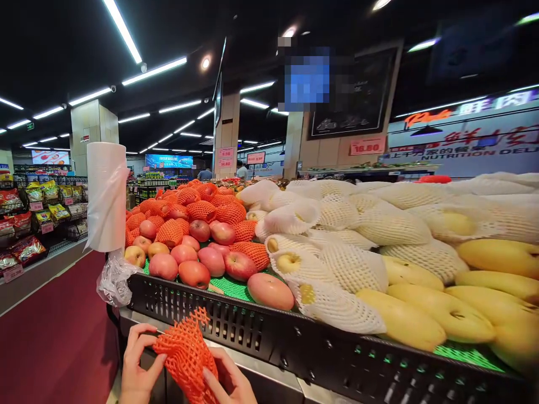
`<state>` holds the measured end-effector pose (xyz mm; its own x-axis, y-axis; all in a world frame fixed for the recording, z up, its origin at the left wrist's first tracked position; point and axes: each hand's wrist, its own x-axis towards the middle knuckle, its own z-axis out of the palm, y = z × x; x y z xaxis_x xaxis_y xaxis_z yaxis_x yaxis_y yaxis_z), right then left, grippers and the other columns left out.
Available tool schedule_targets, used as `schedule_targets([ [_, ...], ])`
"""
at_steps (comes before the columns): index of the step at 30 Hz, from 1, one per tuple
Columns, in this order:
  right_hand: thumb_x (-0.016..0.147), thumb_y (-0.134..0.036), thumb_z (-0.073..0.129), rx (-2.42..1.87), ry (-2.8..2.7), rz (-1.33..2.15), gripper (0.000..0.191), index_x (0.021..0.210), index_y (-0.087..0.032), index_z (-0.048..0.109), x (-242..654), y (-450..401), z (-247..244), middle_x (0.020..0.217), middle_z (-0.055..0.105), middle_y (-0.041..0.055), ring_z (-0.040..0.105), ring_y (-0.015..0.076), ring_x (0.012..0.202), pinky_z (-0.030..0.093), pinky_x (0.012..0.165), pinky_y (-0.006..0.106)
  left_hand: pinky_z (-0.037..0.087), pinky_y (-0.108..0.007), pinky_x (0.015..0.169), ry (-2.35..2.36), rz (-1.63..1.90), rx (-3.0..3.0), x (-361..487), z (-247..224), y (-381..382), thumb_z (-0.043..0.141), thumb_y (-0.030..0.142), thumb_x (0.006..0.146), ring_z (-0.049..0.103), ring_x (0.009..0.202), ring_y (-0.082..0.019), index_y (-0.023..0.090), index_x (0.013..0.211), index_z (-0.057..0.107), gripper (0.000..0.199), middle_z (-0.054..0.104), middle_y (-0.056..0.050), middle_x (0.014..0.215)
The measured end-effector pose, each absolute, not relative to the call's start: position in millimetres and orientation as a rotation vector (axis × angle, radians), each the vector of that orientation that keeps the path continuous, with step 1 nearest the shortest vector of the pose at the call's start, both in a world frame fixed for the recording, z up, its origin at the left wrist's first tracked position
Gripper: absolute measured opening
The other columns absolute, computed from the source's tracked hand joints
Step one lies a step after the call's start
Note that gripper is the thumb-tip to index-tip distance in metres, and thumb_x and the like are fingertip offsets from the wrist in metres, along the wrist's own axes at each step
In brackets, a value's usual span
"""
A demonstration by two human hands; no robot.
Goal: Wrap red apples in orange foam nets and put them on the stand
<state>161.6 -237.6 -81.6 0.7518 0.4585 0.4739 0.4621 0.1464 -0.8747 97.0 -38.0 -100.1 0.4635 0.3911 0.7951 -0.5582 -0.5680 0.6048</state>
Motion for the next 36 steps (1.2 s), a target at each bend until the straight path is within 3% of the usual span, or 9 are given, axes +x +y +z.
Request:
schedule_targets([
  [4, 0.073, -0.050, 0.074, -1.409, -0.608, -0.174, 0.036, 0.080, -0.015, 0.071, 139.0, -234.7, -73.4, 0.077, 0.066, 0.0068, 0.066, 0.0158, 0.074, 0.057, 0.073, 0.020, 0.048, -0.016, 0.089, -0.252, 1.174, 1.770, 69.2, -65.2, -40.2, 0.069, 0.023, 0.090, 0.062, 0.097, -0.011, 0.025, 0.086, 0.065, 0.005, 0.065, 0.001, 0.098],
  [7, 0.064, -0.051, 0.080, -1.348, -0.387, -0.213, 0.041, 0.078, -0.014, 0.069, 129.5, -236.9, -80.9, 0.088, 0.066, 0.0078, 0.065, 0.0162, 0.085, 0.057, 0.079, 0.021, 0.043, -0.018, 0.095, -0.122, 1.115, 1.702, 57.9, -56.1, -38.0, 0.066, 0.022, 0.091, 0.056, 0.103, -0.011, 0.026, 0.107, 0.058, 0.018, 0.059, 0.000, 0.107],
  [9, 0.064, -0.055, 0.080, -1.320, -0.245, -0.214, 0.049, 0.087, -0.014, 0.064, 126.9, -239.3, -89.8, 0.094, 0.065, 0.0078, 0.064, 0.0145, 0.087, 0.056, 0.078, 0.020, 0.042, -0.020, 0.086, -0.030, 0.903, 1.776, 53.2, -51.5, -37.1, 0.056, 0.029, 0.095, 0.053, 0.092, -0.013, 0.022, 0.099, 0.055, 0.009, 0.056, 0.000, 0.097],
  [12, 0.062, -0.059, 0.081, -1.244, -0.102, -0.197, 0.066, 0.102, -0.017, 0.051, 124.6, -239.2, -98.9, 0.101, 0.065, 0.0080, 0.066, 0.0136, 0.091, 0.057, 0.081, 0.020, 0.038, -0.025, 0.076, -0.229, 0.237, 2.114, 49.2, -44.5, -43.2, 0.044, 0.025, 0.093, 0.052, 0.079, -0.015, 0.017, 0.078, 0.057, 0.021, 0.058, -0.001, 0.080],
  [14, 0.058, -0.059, 0.084, -1.187, -0.058, -0.205, 0.079, 0.112, -0.019, 0.043, 122.7, -236.2, -99.0, 0.109, 0.063, 0.0100, 0.066, 0.0156, 0.099, 0.057, 0.088, 0.023, 0.038, -0.027, 0.078, -0.403, -0.026, 2.223, 49.1, -43.2, -52.2, 0.044, 0.020, 0.088, 0.056, 0.082, -0.017, 0.016, 0.085, 0.063, 0.020, 0.063, -0.003, 0.082],
  [20, 0.070, -0.043, 0.085, -1.141, -0.123, -0.354, 0.127, 0.156, -0.033, -0.007, 111.5, -226.9, -95.9, 0.147, 0.037, 0.0215, 0.067, 0.0172, 0.101, 0.061, 0.080, 0.029, 0.039, -0.025, 0.066, -0.234, 0.093, 1.761, 54.6, -52.4, -67.7, 0.046, 0.045, 0.094, 0.053, 0.069, -0.015, 0.013, 0.095, 0.060, 0.034, 0.058, -0.004, 0.076],
  [24, 0.076, -0.041, 0.081, -1.176, -0.179, -0.424, 0.104, 0.155, -0.021, 0.016, 106.2, -219.2, -111.7, 0.150, 0.035, 0.0215, 0.061, 0.0176, 0.114, 0.060, 0.086, 0.022, 0.041, -0.025, 0.075, -0.259, 0.422, 1.663, 51.1, -56.7, -62.0, 0.045, 0.020, 0.085, 0.053, 0.080, -0.015, 0.017, 0.076, 0.055, 0.014, 0.055, -0.003, 0.080],
  [27, 0.077, -0.042, 0.079, -1.186, -0.133, -0.441, 0.086, 0.147, -0.020, 0.035, 101.6, -212.0, -127.2, 0.152, 0.037, 0.0151, 0.060, 0.0159, 0.117, 0.058, 0.087, 0.016, 0.042, -0.024, 0.088, -0.537, 0.572, 1.812, 46.3, -54.5, -60.4, 0.036, 0.003, 0.076, 0.055, 0.095, -0.014, 0.019, 0.075, 0.054, 0.025, 0.060, -0.001, 0.087],
  [36, 0.081, -0.052, 0.074, -1.202, -0.083, -0.365, 0.089, 0.150, -0.024, 0.026, 83.8, -201.3, -136.3, 0.162, 0.021, 0.0120, 0.055, 0.0151, 0.125, 0.053, 0.095, 0.016, 0.055, -0.029, 0.088, -0.614, 0.531, 2.182, 54.8, -65.3, -69.9, 0.030, 0.012, 0.096, 0.065, 0.099, -0.021, 0.015, 0.092, 0.059, 0.030, 0.068, -0.013, 0.103],
])
